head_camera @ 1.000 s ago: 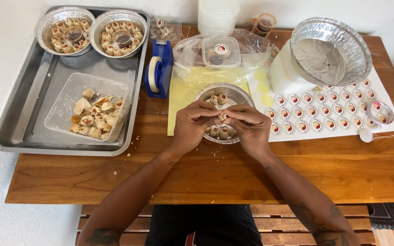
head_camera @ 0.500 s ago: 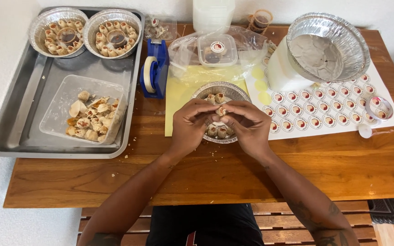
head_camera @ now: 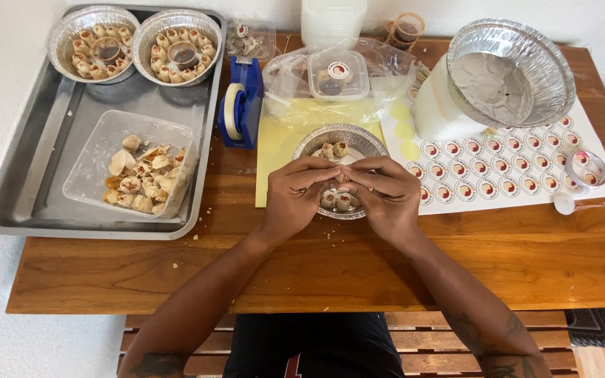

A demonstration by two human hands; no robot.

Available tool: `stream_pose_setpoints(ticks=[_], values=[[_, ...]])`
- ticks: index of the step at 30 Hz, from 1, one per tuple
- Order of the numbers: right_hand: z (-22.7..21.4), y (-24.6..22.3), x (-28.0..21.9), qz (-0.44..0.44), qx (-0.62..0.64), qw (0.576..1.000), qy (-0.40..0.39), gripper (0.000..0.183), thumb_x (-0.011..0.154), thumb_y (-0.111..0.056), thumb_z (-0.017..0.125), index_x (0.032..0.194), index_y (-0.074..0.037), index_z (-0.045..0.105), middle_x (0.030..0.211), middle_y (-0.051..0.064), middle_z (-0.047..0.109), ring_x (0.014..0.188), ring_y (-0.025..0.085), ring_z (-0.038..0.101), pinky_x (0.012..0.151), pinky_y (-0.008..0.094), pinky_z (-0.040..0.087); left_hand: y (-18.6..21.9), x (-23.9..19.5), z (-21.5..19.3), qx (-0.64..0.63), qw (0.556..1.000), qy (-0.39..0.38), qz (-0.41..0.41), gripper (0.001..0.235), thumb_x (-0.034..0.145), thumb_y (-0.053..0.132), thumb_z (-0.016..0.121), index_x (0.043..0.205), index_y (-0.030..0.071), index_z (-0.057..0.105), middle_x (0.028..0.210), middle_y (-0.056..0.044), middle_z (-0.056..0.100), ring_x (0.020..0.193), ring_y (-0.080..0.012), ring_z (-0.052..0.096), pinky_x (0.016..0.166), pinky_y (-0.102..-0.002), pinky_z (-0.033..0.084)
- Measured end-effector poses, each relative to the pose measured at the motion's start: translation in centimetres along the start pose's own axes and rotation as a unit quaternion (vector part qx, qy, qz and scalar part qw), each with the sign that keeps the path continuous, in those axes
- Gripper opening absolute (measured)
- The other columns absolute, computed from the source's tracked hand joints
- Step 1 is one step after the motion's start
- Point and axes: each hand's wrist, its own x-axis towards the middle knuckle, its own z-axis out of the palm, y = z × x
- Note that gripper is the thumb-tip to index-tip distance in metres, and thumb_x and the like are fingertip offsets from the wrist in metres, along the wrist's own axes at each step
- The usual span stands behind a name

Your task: The person repeatedly picks small food items from a plastic container, wraps them with a small piece of dough, and places them into a foil tray. The person also uses a tape dispenser to apply a sticker to a small plastic container.

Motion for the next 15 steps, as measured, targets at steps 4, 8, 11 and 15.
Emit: stream_pose_setpoints(ticks=[4, 8, 11, 15], values=[[0.0, 0.7, -0.7, 0.000, 0.025, 1.000, 0.010, 0.023, 0.075, 0.008, 0.090, 0.096, 0.004, 0.081, 0.088, 0.021, 0.074, 0.080, 0.028, 0.075, 0.070, 0.037, 0.062, 0.2, -0.2, 0.0, 0.012, 1.000, -0.008, 0.021, 0.023, 0.085, -0.012, 0.075, 0.099, 0.004, 0.081, 0.095, -0.014, 0.078, 0.086, -0.0331, 0.077, 0.071, -0.038, 0.064], [0.4, 0.8, -1.0, 0.000, 0.036, 0.999, 0.016, 0.026, 0.072, 0.009, 0.090, 0.096, 0.003, 0.081, 0.086, 0.022, 0.074, 0.079, 0.029, 0.075, 0.070, 0.038, 0.062, 0.6, -0.1, 0.0, 0.021, 0.999, -0.006, 0.033, 0.024, 0.086, -0.014, 0.072, 0.098, 0.005, 0.082, 0.096, -0.012, 0.079, 0.085, -0.0320, 0.077, 0.073, -0.038, 0.064], [0.4, 0.8, -1.2, 0.000, 0.031, 0.999, 0.020, 0.025, 0.071, 0.007, 0.092, 0.094, 0.002, 0.081, 0.086, 0.021, 0.075, 0.080, 0.029, 0.076, 0.071, 0.038, 0.062, 0.9, -0.2, 0.1, 0.021, 0.999, -0.004, 0.035, 0.025, 0.087, -0.015, 0.071, 0.099, 0.004, 0.082, 0.096, -0.014, 0.078, 0.085, -0.0325, 0.077, 0.073, -0.039, 0.064], [0.2, 0.6, -1.1, 0.020, 0.027, 0.999, 0.024, 0.028, 0.072, 0.009, 0.091, 0.097, 0.002, 0.081, 0.087, 0.021, 0.075, 0.079, 0.028, 0.076, 0.068, 0.036, 0.062, 1.2, 0.0, 0.4, 0.023, 0.999, 0.006, 0.028, 0.025, 0.085, -0.014, 0.075, 0.102, 0.003, 0.081, 0.093, -0.014, 0.078, 0.081, -0.0310, 0.077, 0.069, -0.038, 0.064]])
